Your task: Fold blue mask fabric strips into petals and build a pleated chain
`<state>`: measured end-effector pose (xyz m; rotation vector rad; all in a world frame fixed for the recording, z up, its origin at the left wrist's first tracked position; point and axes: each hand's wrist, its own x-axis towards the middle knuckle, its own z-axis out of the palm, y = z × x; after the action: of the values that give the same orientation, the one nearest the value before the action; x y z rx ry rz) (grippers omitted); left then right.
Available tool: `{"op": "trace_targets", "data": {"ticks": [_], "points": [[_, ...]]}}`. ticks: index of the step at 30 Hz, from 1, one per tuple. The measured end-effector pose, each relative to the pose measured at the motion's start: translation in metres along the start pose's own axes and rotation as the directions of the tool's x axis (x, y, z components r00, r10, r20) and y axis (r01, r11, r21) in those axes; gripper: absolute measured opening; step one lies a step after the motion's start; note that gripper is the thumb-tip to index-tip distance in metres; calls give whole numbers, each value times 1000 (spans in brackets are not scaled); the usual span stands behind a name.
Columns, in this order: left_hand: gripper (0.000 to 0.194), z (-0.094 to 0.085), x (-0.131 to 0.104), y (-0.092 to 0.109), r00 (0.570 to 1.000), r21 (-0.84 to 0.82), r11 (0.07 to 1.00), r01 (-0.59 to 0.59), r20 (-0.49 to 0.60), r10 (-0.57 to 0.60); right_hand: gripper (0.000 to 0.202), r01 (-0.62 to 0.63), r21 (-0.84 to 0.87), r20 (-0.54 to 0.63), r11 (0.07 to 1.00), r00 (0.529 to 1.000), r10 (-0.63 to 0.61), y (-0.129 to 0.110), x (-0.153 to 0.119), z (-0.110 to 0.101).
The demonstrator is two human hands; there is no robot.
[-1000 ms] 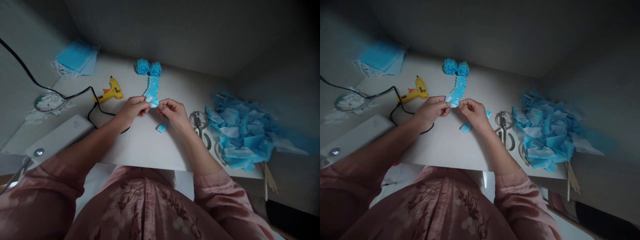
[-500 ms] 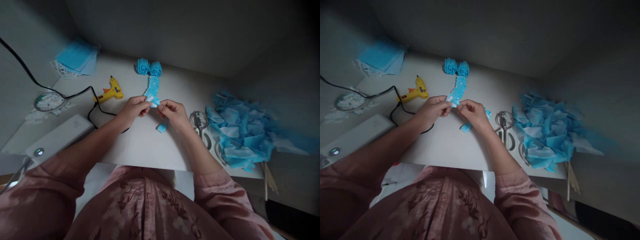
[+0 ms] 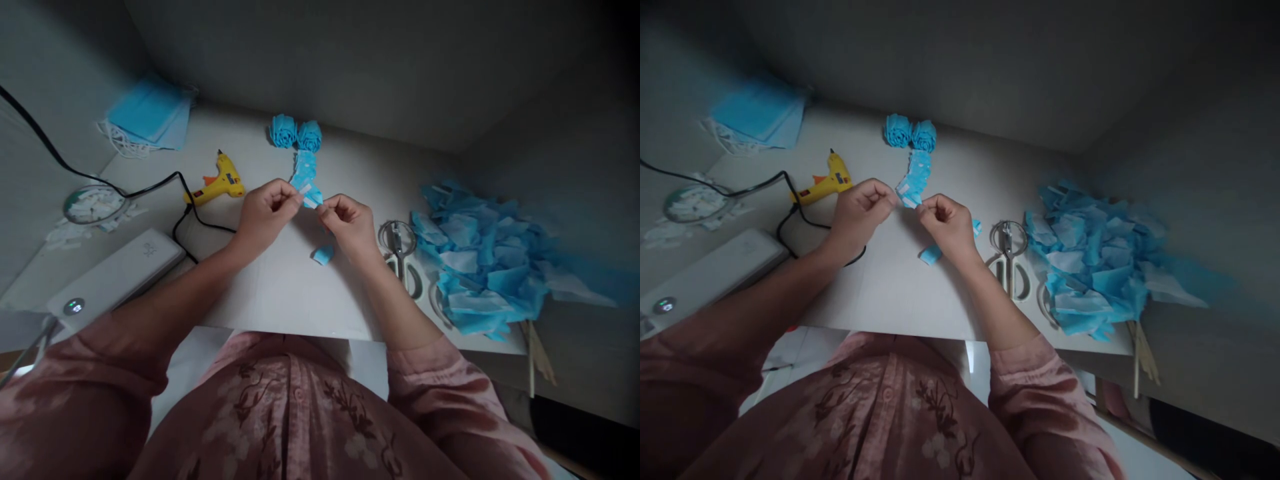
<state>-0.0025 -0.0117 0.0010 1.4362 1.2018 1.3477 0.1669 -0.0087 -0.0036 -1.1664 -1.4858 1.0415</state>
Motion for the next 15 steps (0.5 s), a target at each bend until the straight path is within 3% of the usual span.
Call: {"op": "trace_targets", "data": {"ticks": [4, 9, 15], "points": [[5, 4, -4, -4, 997, 161, 984, -77, 39, 71, 19, 42, -54, 12, 998, 999, -41, -2, -3, 2], [12, 4, -2, -10, 993, 218, 972, -84, 103, 63, 18, 108, -109, 18, 988, 994, -106, -3, -4, 3], [11, 4, -1, -9, 994, 251, 965, -70, 97, 47, 14, 188, -225, 44, 956, 982, -182, -1, -6, 2]]}}
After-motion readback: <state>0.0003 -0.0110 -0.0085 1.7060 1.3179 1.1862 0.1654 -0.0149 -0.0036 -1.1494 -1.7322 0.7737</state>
